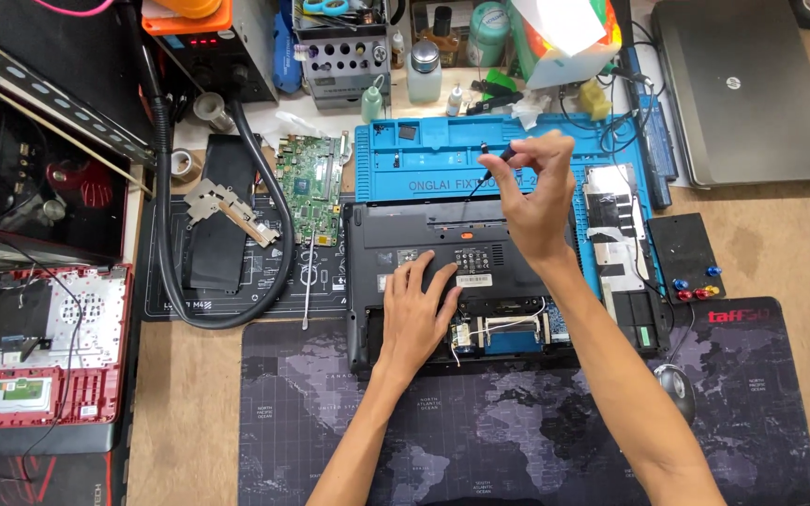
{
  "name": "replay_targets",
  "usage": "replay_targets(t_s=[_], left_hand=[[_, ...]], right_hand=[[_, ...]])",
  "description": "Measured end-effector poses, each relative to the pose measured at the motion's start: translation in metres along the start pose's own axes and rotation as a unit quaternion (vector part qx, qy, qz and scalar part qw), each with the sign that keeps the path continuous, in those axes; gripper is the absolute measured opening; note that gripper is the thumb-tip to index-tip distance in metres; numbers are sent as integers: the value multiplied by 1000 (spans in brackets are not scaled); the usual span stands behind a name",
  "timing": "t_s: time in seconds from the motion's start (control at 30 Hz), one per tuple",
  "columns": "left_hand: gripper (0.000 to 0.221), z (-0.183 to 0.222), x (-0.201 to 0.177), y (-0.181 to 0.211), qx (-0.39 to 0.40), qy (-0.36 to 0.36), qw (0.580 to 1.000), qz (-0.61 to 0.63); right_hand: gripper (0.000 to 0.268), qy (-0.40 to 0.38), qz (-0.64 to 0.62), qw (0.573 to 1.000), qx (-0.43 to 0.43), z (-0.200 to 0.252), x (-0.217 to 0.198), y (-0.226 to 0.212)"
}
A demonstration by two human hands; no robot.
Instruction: Disassembling a laptop by removing the battery, screws, and internal components on a repair bench.
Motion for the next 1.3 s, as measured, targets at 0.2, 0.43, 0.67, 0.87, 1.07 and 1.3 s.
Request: replay_targets(t_s=[0.2, 0.43, 0.67, 0.87, 1.07, 1.3], left_hand=[[24, -1, -2, 1, 0, -3, 1000, 9], [24, -1, -3, 2, 3, 1, 1000, 7], [25, 1, 1, 0, 5, 1, 1000, -2], [24, 1, -1, 2, 12, 14, 1000, -2], [22, 0, -4, 2, 9, 22, 1000, 9], [15, -14, 4, -36, -61, -24, 975, 213]], right_hand=[[17, -26, -20, 999, 6, -4, 6, -19], [25, -24, -16, 999, 13, -4, 5, -21], [31, -20, -3, 1000, 15, 8, 3, 4], [50, -94, 17, 995, -38, 19, 21, -11], [39, -36, 88, 991, -97, 52, 5, -18], [36, -112, 273, 945, -143, 95, 12, 23]])
Point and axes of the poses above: each hand's wrist, its own z-axis away from the middle knuckle, its own x-axis out of the palm, y = z × x, the point moved 6 cm from there along -z, towards the middle knuckle, and after that the axes turned 1 degree about -y, right-handed, at the moved point
